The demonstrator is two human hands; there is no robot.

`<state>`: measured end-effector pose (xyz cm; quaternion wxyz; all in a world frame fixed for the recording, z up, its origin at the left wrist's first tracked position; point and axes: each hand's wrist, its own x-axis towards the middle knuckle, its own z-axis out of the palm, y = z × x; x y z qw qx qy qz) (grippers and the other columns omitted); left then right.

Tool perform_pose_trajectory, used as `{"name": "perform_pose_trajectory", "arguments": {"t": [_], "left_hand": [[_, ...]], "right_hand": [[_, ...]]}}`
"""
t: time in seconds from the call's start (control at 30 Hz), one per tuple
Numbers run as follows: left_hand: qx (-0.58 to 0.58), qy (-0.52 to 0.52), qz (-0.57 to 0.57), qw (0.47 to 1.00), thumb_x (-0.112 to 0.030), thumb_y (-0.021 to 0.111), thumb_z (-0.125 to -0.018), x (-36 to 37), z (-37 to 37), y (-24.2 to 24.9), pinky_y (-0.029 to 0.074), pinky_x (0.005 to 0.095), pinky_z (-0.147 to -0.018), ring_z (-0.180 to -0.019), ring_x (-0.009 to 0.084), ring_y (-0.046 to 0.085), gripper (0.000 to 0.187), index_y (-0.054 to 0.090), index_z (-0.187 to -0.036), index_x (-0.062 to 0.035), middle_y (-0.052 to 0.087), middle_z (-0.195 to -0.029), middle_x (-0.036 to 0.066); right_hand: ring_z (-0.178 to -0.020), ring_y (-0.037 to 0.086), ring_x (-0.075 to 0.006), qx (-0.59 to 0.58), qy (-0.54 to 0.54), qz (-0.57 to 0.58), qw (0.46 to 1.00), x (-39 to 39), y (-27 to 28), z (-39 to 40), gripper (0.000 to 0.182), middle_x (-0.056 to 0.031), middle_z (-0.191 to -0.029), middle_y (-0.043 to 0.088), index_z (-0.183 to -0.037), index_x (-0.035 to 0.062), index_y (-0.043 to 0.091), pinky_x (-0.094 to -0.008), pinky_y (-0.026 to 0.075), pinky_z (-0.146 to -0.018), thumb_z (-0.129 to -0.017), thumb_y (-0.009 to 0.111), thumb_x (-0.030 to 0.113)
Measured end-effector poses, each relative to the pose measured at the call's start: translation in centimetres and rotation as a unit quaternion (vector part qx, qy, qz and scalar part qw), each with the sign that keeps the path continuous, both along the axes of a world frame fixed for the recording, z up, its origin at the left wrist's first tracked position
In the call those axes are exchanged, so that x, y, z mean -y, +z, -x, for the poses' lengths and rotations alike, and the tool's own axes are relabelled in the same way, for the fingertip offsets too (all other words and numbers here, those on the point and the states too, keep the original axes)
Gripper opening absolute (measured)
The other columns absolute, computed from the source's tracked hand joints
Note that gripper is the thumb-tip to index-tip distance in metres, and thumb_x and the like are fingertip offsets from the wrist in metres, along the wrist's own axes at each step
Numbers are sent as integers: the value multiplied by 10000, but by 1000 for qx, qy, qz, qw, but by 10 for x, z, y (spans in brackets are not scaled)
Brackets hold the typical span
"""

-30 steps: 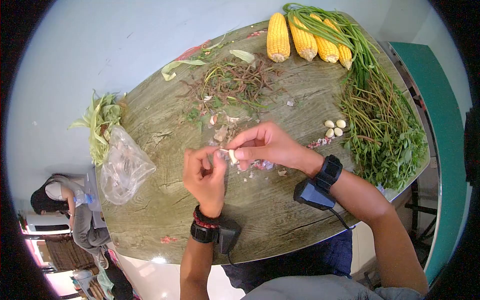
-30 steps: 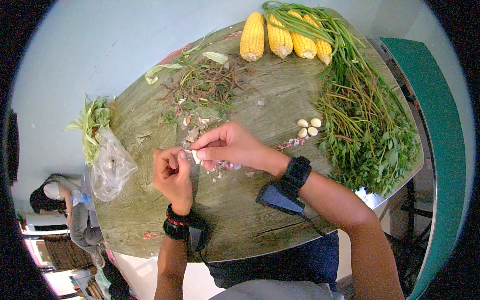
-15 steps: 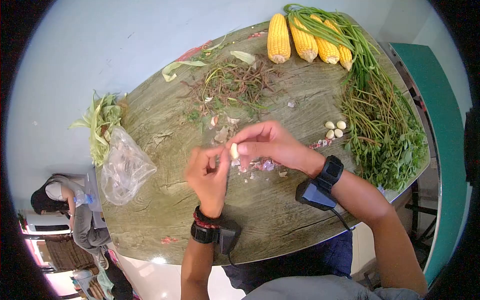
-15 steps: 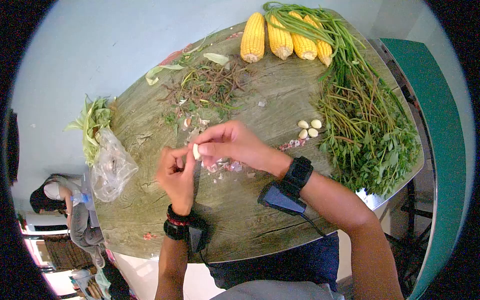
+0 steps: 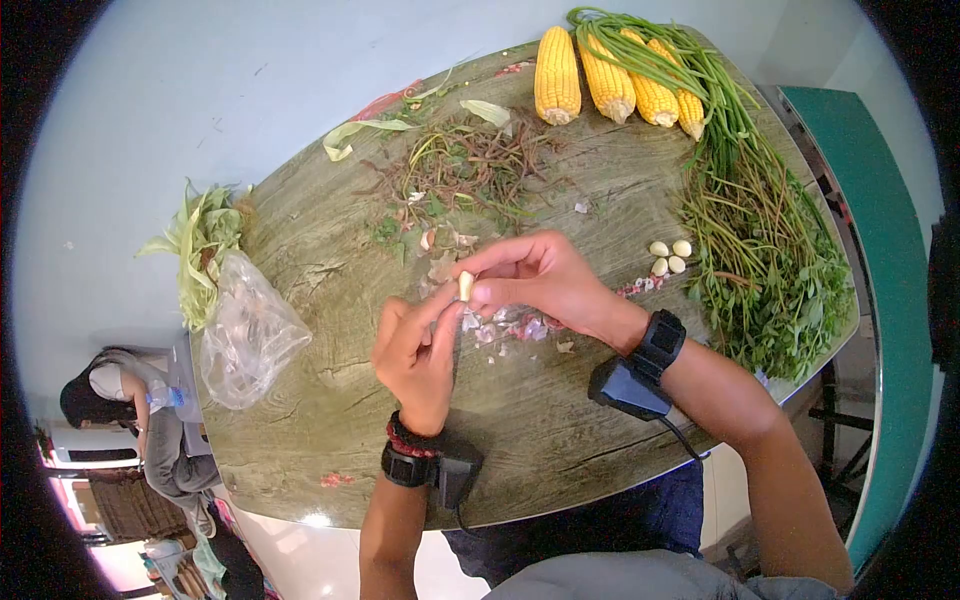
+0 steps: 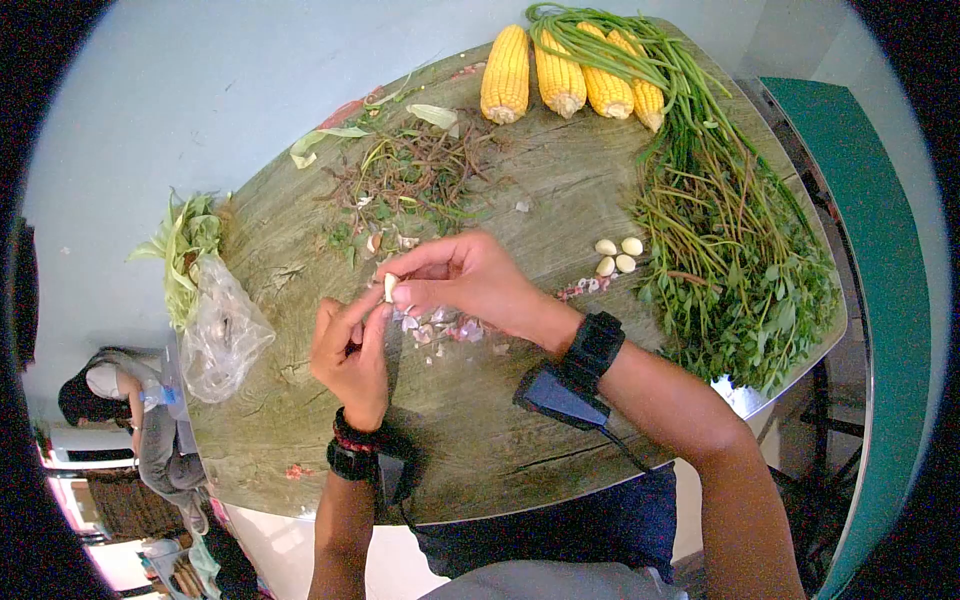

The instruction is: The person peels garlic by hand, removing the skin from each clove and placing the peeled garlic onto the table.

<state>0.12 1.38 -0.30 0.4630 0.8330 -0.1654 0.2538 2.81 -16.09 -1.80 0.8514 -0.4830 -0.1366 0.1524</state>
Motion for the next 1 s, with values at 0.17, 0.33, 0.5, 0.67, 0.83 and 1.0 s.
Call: {"name": "perform_pose_trajectory", "arguments": {"t": [0.17, 0.33, 0.5, 0.67, 0.83, 1.0], "left_hand": [[6, 1, -4, 1000, 55, 744, -717, 0, 1, 0, 258, 216, -530, -598, 81, 347, 280, 731, -968, -69, 348, -667, -26], [-42, 8, 17, 999, 55, 740, -723, -1, 0, 1, 238, 211, -531, -600, 67, 334, 273, 728, -971, -58, 332, -673, -40], [-37, 0, 18, 999, 54, 735, -732, -1, -1, -1, 224, 213, -531, -602, 61, 324, 284, 728, -995, -53, 325, -674, -46], [-34, 7, 2, 999, 37, 763, -711, -2, -1, -2, 247, 222, -513, -585, 71, 341, 296, 737, -981, -81, 332, -657, -33], [-40, 9, 3, 999, 36, 771, -702, -2, -2, -3, 260, 225, -503, -573, 75, 350, 291, 741, -965, -88, 338, -645, -24], [-34, -13, 17, 999, 46, 760, -716, -3, -3, -5, 261, 221, -505, -574, 68, 346, 290, 740, -977, -80, 355, -644, -32]], "right_hand": [[-831, 637, -90, 22, -10, 9, 1000, -1, -5, -1, 293, -84, -992, 690, -1132, -8, 649, -237, 536, -729, -872, 690, 120], [-821, 646, -86, 29, -14, 14, 999, -1, -8, -3, 281, -75, -958, 699, -1121, 0, 657, -227, 534, -719, -868, 692, 119], [-804, 649, -118, 14, -21, 33, 999, -1, 3, 2, 267, -98, -990, 687, -1122, -30, 645, -246, 544, -726, -868, 670, 48], [-816, 635, -95, 27, -30, 45, 998, 0, -1, 0, 250, -83, -970, 686, -1100, -32, 651, -233, 532, -728, -863, 680, 42], [-838, 629, -88, 39, -47, 53, 997, -1, -4, 0, 226, -68, -952, 684, -1066, -28, 661, -225, 525, -734, -854, 693, 43], [-865, 629, -101, 60, -67, 87, 992, -1, -4, -1, 210, -73, -968, 683, -1045, -32, 669, -237, 522, -759, -843, 695, 21]]}}
